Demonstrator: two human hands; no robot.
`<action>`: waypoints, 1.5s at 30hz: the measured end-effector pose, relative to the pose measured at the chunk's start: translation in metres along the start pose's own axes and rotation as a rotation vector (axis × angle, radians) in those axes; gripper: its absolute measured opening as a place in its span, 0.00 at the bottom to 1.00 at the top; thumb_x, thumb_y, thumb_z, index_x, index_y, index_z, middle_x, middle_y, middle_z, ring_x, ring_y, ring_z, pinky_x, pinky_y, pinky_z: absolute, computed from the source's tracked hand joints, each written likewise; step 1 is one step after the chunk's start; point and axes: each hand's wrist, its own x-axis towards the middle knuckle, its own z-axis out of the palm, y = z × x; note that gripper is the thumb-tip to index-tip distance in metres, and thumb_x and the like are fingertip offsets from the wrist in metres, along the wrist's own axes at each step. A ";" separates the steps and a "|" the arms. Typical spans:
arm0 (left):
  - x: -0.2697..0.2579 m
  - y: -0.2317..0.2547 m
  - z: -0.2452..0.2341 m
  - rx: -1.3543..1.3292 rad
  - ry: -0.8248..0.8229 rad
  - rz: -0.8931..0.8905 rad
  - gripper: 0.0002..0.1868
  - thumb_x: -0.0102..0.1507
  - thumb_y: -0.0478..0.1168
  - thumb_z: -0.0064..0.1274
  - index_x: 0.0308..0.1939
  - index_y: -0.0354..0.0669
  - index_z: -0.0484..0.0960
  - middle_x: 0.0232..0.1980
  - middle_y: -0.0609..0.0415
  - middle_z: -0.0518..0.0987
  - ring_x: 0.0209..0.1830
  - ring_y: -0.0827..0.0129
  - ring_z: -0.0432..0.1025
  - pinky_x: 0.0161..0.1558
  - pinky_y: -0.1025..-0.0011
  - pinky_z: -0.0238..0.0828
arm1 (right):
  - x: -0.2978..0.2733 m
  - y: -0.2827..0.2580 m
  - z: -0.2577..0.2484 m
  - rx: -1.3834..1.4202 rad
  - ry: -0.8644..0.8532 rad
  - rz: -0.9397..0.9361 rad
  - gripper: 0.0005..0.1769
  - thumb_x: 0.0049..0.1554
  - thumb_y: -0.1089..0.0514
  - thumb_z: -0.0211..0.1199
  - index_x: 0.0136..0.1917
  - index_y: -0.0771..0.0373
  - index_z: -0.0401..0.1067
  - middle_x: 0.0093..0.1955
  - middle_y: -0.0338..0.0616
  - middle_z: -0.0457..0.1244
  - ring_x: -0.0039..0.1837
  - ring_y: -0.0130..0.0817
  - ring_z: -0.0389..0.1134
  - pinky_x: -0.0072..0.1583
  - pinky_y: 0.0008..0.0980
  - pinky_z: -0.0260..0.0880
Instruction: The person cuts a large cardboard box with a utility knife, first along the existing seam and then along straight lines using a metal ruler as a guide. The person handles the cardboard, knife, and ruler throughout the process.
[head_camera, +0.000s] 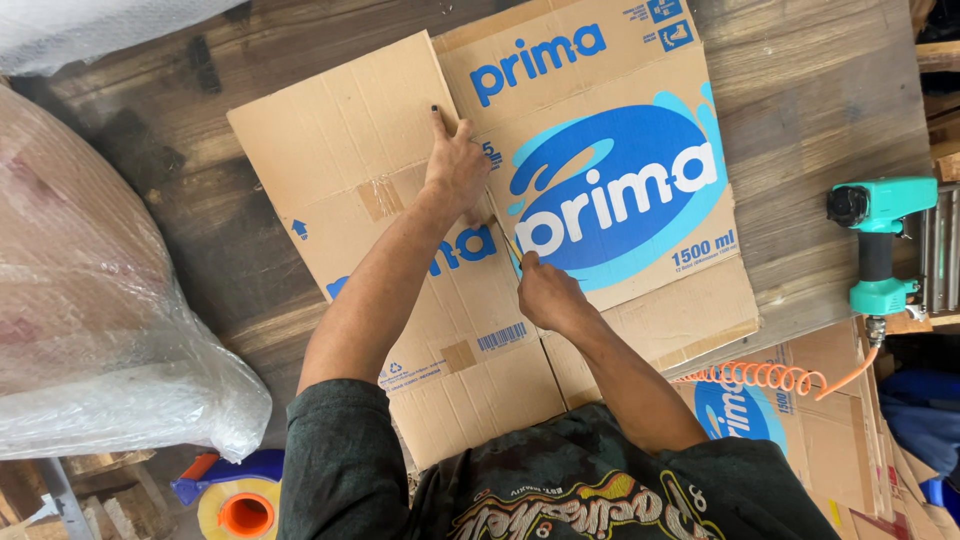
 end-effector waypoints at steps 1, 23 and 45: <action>0.002 0.001 0.003 -0.004 -0.001 0.000 0.14 0.61 0.41 0.57 0.50 0.50 0.89 0.49 0.48 0.84 0.68 0.49 0.62 0.68 0.22 0.42 | 0.002 0.004 0.001 -0.003 -0.003 0.001 0.21 0.61 0.61 0.42 0.61 0.79 0.58 0.48 0.78 0.66 0.51 0.74 0.71 0.49 0.72 0.70; 0.000 0.001 0.002 0.012 -0.036 -0.029 0.14 0.63 0.42 0.55 0.51 0.49 0.88 0.51 0.48 0.83 0.69 0.48 0.61 0.70 0.24 0.42 | 0.003 0.016 0.024 -0.034 -0.008 -0.012 0.18 0.62 0.61 0.46 0.60 0.77 0.59 0.46 0.75 0.66 0.48 0.72 0.71 0.46 0.70 0.71; 0.037 0.051 0.076 0.103 -0.104 -0.001 0.15 0.65 0.46 0.55 0.54 0.50 0.86 0.52 0.50 0.81 0.67 0.49 0.61 0.54 0.53 0.66 | -0.029 0.018 -0.008 0.222 0.170 -0.013 0.18 0.64 0.51 0.46 0.55 0.67 0.64 0.43 0.75 0.66 0.52 0.77 0.69 0.49 0.69 0.68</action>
